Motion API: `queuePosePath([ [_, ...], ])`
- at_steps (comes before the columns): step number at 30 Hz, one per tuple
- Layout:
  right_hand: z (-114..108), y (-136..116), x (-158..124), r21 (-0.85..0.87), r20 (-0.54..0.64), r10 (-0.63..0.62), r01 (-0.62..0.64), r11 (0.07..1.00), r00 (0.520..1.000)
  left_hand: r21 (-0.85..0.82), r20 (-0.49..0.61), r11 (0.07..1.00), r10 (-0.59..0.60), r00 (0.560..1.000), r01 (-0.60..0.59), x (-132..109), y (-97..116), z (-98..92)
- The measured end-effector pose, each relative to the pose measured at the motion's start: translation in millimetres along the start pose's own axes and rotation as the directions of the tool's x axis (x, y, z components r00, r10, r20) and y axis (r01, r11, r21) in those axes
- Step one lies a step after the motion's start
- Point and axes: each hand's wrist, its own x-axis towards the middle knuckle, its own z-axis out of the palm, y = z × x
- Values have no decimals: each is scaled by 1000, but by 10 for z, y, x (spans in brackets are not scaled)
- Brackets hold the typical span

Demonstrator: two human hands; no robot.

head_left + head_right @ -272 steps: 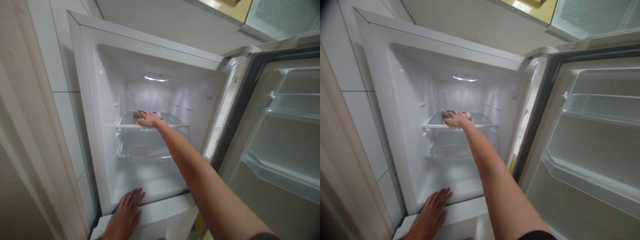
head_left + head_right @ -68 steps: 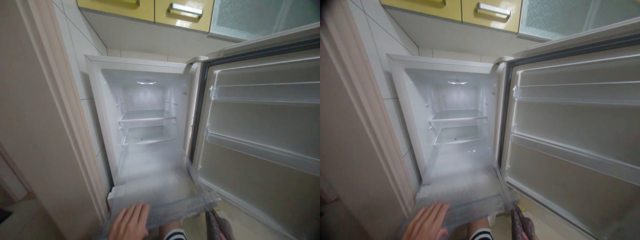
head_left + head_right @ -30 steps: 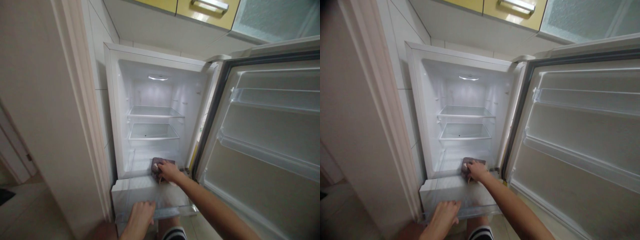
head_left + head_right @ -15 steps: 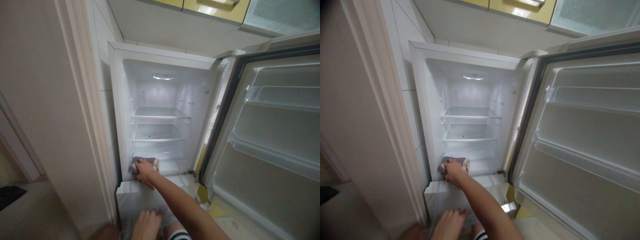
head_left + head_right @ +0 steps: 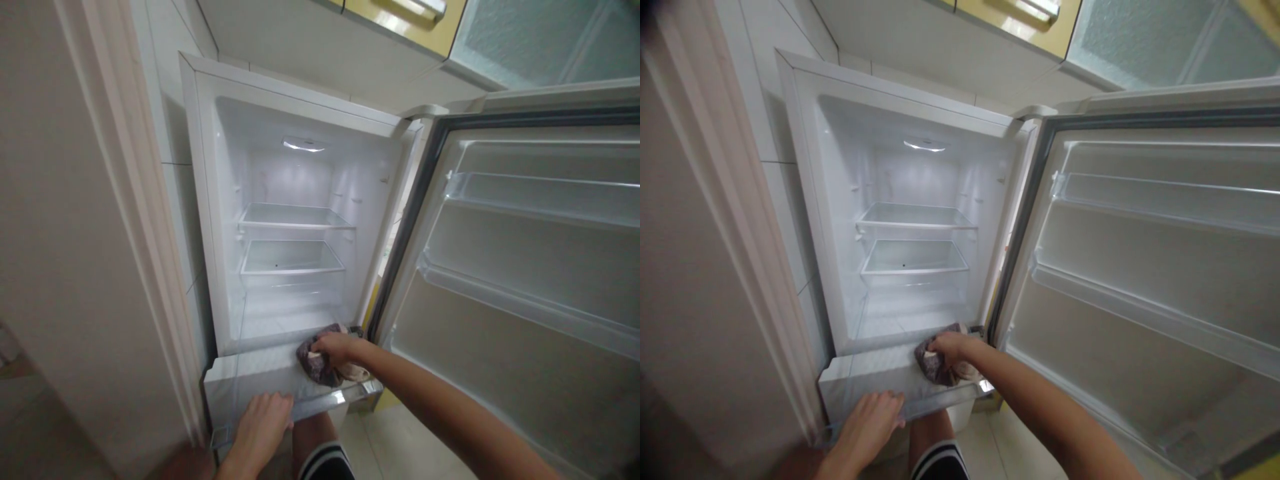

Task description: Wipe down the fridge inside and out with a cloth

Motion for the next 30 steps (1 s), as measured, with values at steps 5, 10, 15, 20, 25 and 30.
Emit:
queuePosePath([
  [5, -116, 72, 181, 2, -163, 187, -189, 982, 969, 1, 49, 1000, 7, 999, -7, -10, 34, 37],
  [10, -168, -220, 860, 83, -318, 243, -228, 970, 916, -7, 153, 1000, -3, 988, 4, 11, 32, 45],
  [15, -213, -703, 1475, 112, -330, 73, -38, 993, 941, -4, 207, 1000, -13, 978, 14, 76, -7, 77],
  [20, -79, -997, 1550, 111, -251, -111, 143, 984, 962, 0, 237, 999, -37, 971, 38, 74, 3, 139],
  [25, 157, -884, 1149, 169, -109, -293, 309, 936, 950, 23, 127, 999, -43, 991, 41, -19, -1, 117],
  [30, 321, -570, 664, 188, 118, -382, 357, 915, 917, 36, 74, 998, -46, 996, 44, -74, -73, 19],
])
